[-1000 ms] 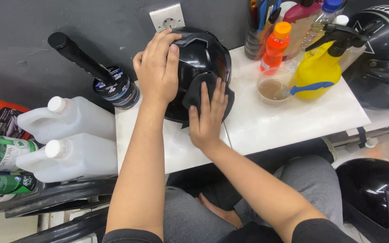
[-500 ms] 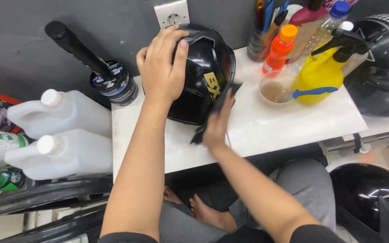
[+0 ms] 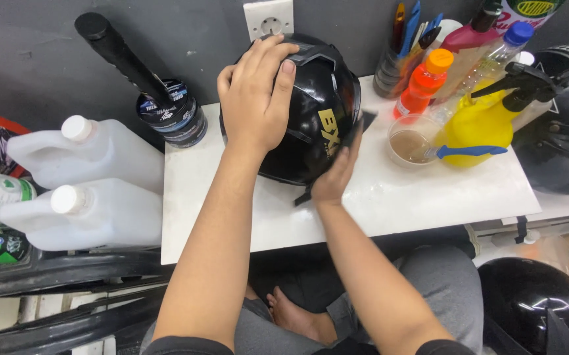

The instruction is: The person wipes the exterior of a black motorcycle helmet using a dark cloth. They rotate the helmet to clean different sides, including the front, top, and back, while sitting at a white table.

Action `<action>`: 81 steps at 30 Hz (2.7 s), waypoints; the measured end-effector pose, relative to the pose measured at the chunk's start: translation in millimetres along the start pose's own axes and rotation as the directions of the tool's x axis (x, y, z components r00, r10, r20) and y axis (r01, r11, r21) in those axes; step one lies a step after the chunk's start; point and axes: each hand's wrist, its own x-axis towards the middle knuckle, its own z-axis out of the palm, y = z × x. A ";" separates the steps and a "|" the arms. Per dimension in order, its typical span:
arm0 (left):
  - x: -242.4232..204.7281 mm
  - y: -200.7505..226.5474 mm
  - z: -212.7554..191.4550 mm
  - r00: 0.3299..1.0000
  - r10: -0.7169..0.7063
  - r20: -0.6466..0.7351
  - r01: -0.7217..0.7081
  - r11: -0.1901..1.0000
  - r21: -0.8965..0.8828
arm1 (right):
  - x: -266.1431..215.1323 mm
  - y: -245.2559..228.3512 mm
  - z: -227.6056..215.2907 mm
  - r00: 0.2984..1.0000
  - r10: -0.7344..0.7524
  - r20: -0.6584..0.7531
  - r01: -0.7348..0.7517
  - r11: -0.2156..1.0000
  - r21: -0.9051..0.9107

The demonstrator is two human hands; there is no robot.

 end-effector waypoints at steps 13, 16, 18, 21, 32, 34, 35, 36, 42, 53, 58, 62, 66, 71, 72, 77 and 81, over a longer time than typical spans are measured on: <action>-2.7 -2.6 1.4 0.999 -0.017 -0.031 0.017 1.000 0.009 | 15.3 -51.5 8.1 0.874 -0.429 0.229 0.486 0.785 -0.384; -5.0 -0.1 -1.4 0.998 -0.059 -0.005 0.059 0.997 -0.046 | 4.9 -23.2 0.4 0.932 -0.353 0.088 0.363 0.906 -0.219; -5.3 1.3 -1.0 0.998 -0.061 -0.012 0.060 0.998 -0.036 | -14.4 -17.9 2.0 0.965 -0.258 0.048 0.261 0.961 -0.092; -3.5 4.9 -2.6 0.998 -0.053 -0.022 0.053 0.998 -0.039 | -39.5 -28.1 5.1 0.984 -0.178 0.033 0.178 0.984 -0.020; 12.2 -13.5 -24.5 0.925 -0.151 0.348 0.275 0.899 -0.342 | 22.3 -93.3 11.8 0.848 -0.316 0.426 0.528 0.582 -0.619; 13.2 -18.6 -27.2 0.896 -0.100 0.432 0.268 0.899 -0.347 | 34.7 -81.2 -1.9 0.871 -0.295 0.394 0.471 0.731 -0.494; 11.7 -19.6 -28.6 0.900 -0.097 0.425 0.263 0.898 -0.351 | 23.4 -69.1 -5.8 0.868 -0.302 0.394 0.477 0.727 -0.494; 10.9 -19.9 -30.0 0.901 -0.117 0.417 0.335 0.797 -0.502 | 13.2 -57.3 -10.0 0.846 -0.377 0.378 0.517 0.752 -0.408; 14.8 -28.5 -38.3 0.844 -0.035 0.535 0.512 0.349 -0.785 | -27.8 -41.7 -15.1 0.724 -0.478 0.498 0.686 0.574 -0.447; 13.0 -61.9 -29.7 0.851 0.086 0.519 0.498 0.185 -0.847 | 62.1 -144.4 21.7 0.480 -0.506 0.717 0.867 0.396 -0.302; 5.3 -67.2 -27.5 0.942 0.045 0.333 0.325 0.134 -0.936 | 15.4 -134.6 24.1 0.665 -0.338 0.666 0.733 0.463 -0.498; -4.8 -59.6 -28.1 0.986 -0.024 0.167 0.169 0.094 -0.981 | -10.7 -119.3 24.8 0.544 -0.408 0.733 0.827 0.408 -0.387; -16.2 -59.3 -20.9 0.998 -0.051 0.031 0.045 0.312 -0.949 | 11.3 -110.2 21.7 0.346 -0.556 0.756 0.894 0.440 -0.086; -34.8 -76.1 -13.9 0.955 0.285 0.081 -0.191 0.800 -0.570 | 47.4 -126.6 6.0 0.383 -0.712 0.588 0.710 0.635 0.306; -36.6 -71.7 -23.7 0.957 0.256 0.139 -0.144 0.831 -0.537 | 52.4 -119.8 4.0 0.436 -0.740 0.512 0.766 0.604 0.220; -46.6 -71.1 -26.1 0.978 0.142 0.152 -0.033 0.829 -0.559 | 87.3 -150.9 -8.7 0.559 -0.667 0.492 0.739 0.670 0.068; -42.3 -82.6 -16.9 0.996 0.005 -0.085 -0.041 0.902 -0.430 | 131.9 -165.7 8.5 0.531 -0.629 0.567 0.738 0.673 0.056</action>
